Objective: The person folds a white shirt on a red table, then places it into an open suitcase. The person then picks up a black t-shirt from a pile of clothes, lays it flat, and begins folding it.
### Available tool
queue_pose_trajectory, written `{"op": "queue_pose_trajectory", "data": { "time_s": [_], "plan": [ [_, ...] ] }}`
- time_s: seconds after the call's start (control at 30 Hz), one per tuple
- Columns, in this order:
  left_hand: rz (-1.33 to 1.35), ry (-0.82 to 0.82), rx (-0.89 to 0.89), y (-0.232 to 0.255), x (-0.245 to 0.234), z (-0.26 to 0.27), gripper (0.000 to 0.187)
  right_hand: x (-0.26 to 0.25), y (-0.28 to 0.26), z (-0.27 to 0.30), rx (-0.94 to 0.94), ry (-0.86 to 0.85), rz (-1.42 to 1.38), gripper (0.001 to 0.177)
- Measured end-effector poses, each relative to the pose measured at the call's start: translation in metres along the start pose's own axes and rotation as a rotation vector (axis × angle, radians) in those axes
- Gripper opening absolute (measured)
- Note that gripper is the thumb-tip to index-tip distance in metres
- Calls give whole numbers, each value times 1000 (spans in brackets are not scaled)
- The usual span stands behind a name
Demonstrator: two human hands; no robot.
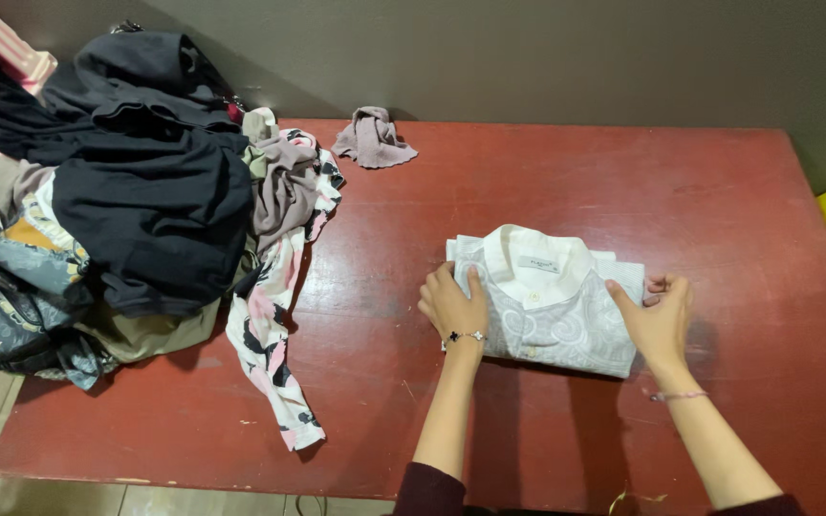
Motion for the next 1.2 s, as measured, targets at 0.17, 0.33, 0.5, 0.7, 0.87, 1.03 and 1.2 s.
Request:
{"op": "queue_pose_trajectory", "data": {
  "time_s": [0.17,0.33,0.5,0.7,0.87,1.03,1.2],
  "plan": [
    [346,43,40,-14,13,-13,30,27,36,-27,177,-264,-290,31],
    [549,-45,-98,-57,38,-22,34,46,71,-41,638,-574,-645,28],
    [300,-87,-98,-70,51,-15,44,74,79,-32,575,-491,-506,30],
    [272,-135,-185,-49,40,-6,43,78,86,-40,580,-527,-475,38],
    [156,-201,-216,-44,39,0,47,59,86,-45,565,-387,-382,31],
    [123,-218,-220,-32,32,11,43,47,54,-2,421,-351,-211,34],
    [178,-88,-188,-17,19,27,41,41,58,-13,246,-252,-123,36]
  ]
}}
Point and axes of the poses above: each hand's wrist, its own z-axis away from the middle knuckle, its own x-axis out of the palm, y = z × x, the point moved 8 cm from there along -z, towards the middle knuckle, and after that the axes turned 15 degrees about x, right-handed, at the moved point
